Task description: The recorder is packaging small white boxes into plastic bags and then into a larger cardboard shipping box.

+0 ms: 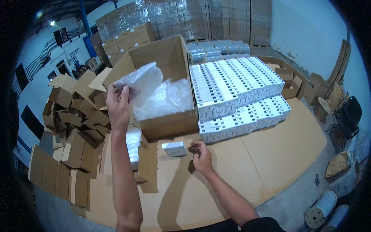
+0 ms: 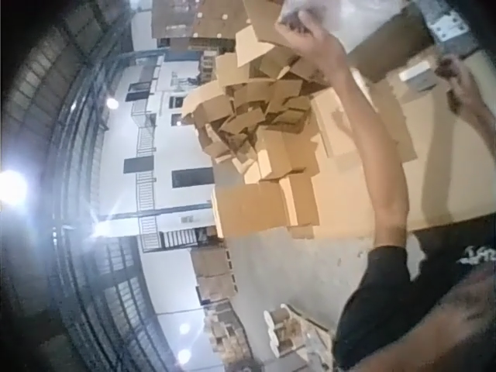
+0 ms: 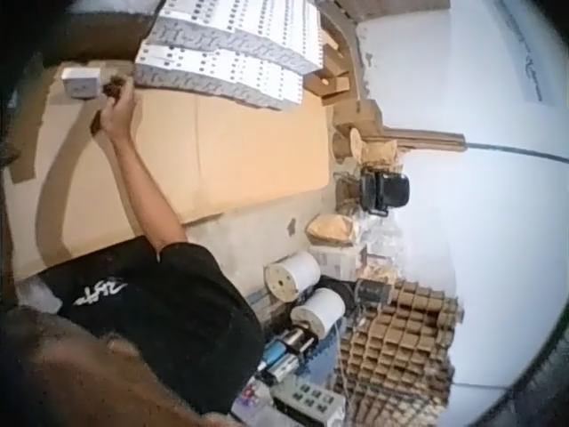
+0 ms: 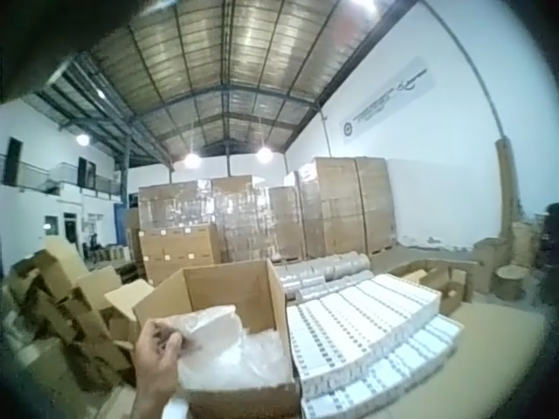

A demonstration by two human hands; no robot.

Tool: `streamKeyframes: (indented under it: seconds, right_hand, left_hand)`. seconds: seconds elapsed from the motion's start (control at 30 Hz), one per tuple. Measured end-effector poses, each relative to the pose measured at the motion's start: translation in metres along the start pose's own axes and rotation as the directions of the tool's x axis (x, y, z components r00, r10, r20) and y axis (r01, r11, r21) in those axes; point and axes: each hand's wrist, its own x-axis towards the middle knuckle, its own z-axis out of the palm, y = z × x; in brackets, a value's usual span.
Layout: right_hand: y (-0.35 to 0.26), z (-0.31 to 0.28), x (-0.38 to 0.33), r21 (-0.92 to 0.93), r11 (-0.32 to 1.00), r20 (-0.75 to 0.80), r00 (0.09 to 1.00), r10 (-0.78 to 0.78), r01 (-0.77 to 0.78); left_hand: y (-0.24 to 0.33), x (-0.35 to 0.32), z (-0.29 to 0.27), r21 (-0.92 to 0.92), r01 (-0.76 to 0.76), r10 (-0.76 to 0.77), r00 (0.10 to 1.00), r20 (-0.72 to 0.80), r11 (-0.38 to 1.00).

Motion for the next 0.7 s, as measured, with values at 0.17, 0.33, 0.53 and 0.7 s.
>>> streamKeyframes:
  seconds: [0.17, 0.33, 0.53, 0.7]
  right_hand:
    - [-0.024, -0.004, -0.012, -0.158, 0.986, -0.121, 0.991, -0.063, 0.043]
    - [-0.062, -0.018, -0.003, 0.357, 0.931, 0.134, 0.991, 0.031, -0.077]
    - [-0.079, -0.026, -0.001, 0.088, 0.891, 0.597, 0.74, 0.31, -0.445]
    - [-0.062, -0.023, -0.005, -0.092, 0.946, 0.648, 0.702, 0.294, -0.311]
  left_hand:
    - [0.013, -0.106, 0.001, -0.06, 0.173, -0.176, 0.983, -0.053, 0.983]
    - [-0.022, -0.197, -0.013, -0.035, 0.457, -0.449, 0.884, 0.129, 0.889]
    - [-0.052, -0.236, -0.013, 0.085, 0.478, -0.484, 0.85, 0.209, 0.874]
    - [-0.063, -0.244, -0.009, 0.122, 0.585, -0.596, 0.769, 0.23, 0.802]
